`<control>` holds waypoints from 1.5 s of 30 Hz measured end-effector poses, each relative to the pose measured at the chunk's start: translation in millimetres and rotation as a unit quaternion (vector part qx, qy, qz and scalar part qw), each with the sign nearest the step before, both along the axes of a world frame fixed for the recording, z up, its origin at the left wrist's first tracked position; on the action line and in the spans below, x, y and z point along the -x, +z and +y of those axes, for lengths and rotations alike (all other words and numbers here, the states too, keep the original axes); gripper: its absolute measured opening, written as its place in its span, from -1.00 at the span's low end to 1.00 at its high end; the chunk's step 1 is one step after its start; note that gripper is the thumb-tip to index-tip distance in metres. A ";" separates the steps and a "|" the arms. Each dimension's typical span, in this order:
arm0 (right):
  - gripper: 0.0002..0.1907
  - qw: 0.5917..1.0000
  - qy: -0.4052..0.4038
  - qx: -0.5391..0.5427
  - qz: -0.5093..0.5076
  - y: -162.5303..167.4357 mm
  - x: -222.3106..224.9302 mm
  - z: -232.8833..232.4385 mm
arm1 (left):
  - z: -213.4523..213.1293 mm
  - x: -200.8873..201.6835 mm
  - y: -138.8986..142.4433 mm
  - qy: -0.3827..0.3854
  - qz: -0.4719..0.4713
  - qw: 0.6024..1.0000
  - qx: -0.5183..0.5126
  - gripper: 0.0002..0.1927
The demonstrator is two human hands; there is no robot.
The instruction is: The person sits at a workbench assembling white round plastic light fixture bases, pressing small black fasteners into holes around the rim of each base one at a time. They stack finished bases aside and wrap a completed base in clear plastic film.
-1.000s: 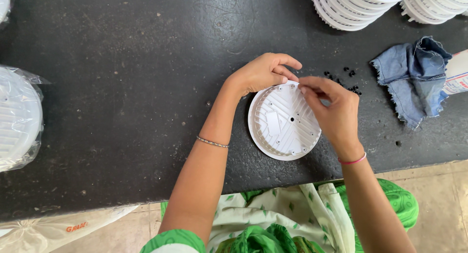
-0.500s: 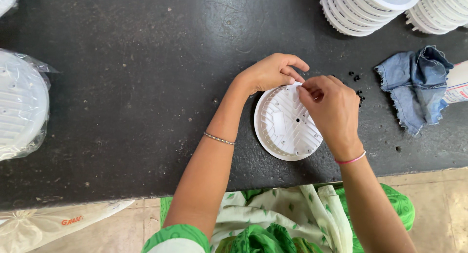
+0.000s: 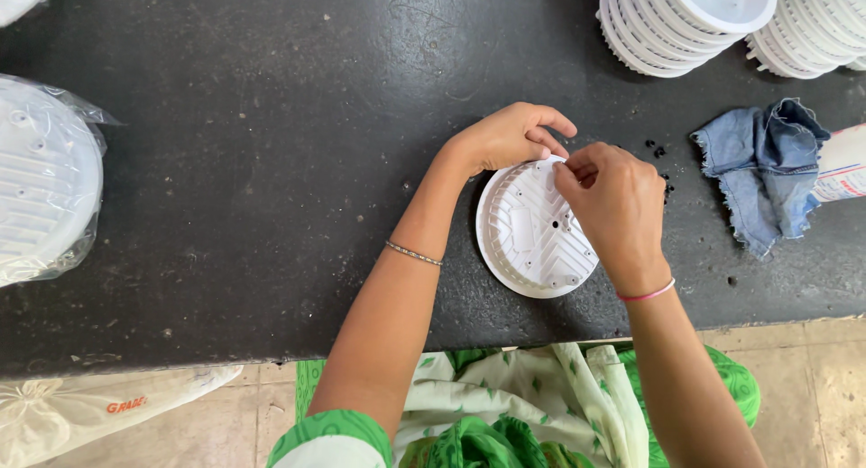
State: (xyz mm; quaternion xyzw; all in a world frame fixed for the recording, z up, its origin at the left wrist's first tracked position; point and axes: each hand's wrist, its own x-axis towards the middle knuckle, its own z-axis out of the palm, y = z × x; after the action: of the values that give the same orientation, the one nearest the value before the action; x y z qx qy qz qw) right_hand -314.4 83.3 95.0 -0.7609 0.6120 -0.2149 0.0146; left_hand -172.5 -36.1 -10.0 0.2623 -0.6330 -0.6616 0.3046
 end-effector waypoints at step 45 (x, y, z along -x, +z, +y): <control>-0.79 0.980 0.191 -0.047 0.041 30.5 15.5 -15.1 | -2.3 -7.6 4.9 0.012 -0.016 1.000 -0.006 -0.43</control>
State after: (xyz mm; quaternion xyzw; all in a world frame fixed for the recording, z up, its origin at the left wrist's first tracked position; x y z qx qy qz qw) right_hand -329.8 68.2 125.5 -0.8703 0.4651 -0.1480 0.0657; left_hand -164.9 -38.4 -5.1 0.2820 -0.6307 -0.6575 0.3006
